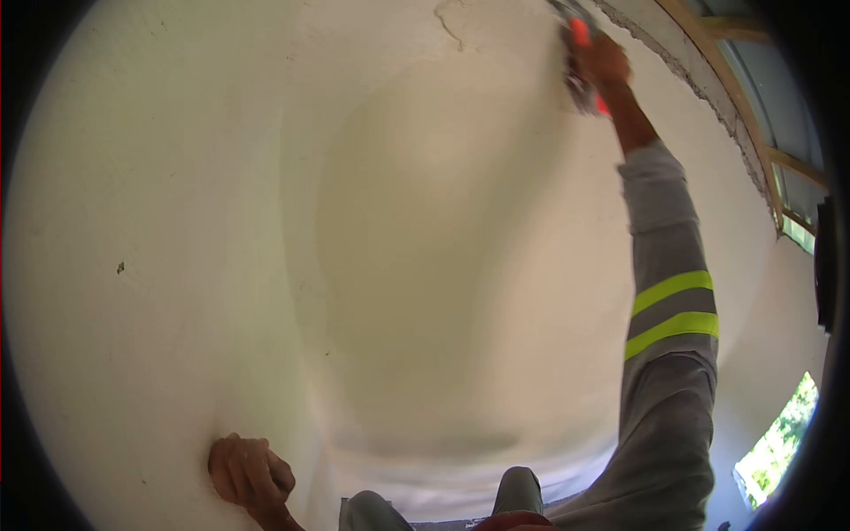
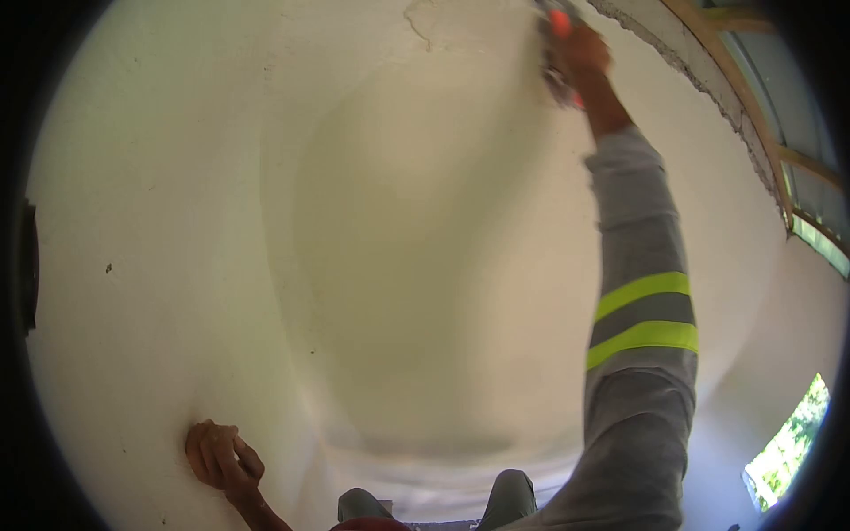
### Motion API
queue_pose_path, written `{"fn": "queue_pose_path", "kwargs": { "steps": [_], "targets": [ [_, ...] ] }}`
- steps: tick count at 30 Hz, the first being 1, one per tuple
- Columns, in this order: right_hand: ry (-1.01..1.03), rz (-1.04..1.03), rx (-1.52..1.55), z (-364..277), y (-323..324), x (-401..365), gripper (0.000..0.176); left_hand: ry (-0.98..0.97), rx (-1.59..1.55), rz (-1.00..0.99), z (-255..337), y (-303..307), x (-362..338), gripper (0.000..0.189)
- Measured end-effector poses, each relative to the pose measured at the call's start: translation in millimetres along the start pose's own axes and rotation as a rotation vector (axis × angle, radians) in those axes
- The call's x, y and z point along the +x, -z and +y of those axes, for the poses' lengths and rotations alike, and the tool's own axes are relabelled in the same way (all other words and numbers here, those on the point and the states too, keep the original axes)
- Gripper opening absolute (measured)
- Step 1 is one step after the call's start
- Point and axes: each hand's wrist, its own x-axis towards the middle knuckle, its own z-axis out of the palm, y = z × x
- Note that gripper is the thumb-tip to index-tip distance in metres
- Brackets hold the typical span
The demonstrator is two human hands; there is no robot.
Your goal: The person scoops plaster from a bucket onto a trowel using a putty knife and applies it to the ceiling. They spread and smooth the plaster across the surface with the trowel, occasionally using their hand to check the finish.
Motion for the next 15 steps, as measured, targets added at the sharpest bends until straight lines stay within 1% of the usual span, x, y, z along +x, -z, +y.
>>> {"fn": "queue_pose_path", "kwargs": {
  "steps": [1, 2, 4, 5, 7, 8, 9, 10, 12, 13, 15],
  "targets": [
    [-0.116, -0.018, 0.008, 29, 14, -7, 0.080, -0.005, -0.058, 0.002, -3, -2, 1, 0.022],
    [-0.124, 0.112, -0.105, 67, 9, -11, 0.068, -0.013, -0.116, 0.003, -7, -5, 1, 0.022],
    [0.007, 0.172, -0.117, 124, 12, -14, 0.058, -0.020, -0.159, -0.005, -3, -5, 4, 0.021],
    [-0.007, 0.057, 0.093, 114, 22, -17, 0.056, -0.019, -0.148, -0.015, 1, -3, 7, 0.021],
    [-0.031, -0.173, 0.491, 68, 32, -25, 0.053, -0.011, -0.147, -0.041, -4, -6, 3, 0.021],
    [0.244, -0.206, 0.691, 45, 25, -24, 0.044, -0.002, -0.144, -0.055, -3, -7, 0, 0.020],
    [0.295, -0.211, 0.603, 0, 28, -30, 0.043, 0.004, -0.138, -0.075, -3, -6, -2, 0.020],
    [0.667, -0.174, 0.585, -34, 24, -31, 0.046, -0.006, -0.140, -0.069, -3, -6, -4, 0.020],
    [0.774, -0.272, 0.418, -116, 4, -54, 0.049, -0.019, -0.135, -0.066, -5, -7, -10, 0.021],
    [0.652, -0.251, -0.044, -163, 5, -64, 0.054, -0.031, -0.163, -0.014, -9, -8, -12, 0.021],
    [0.563, -0.482, 0.125, -192, 29, -123, 0.047, -0.060, -0.234, 0.076, -14, -5, -14, 0.021]
  ]
}}
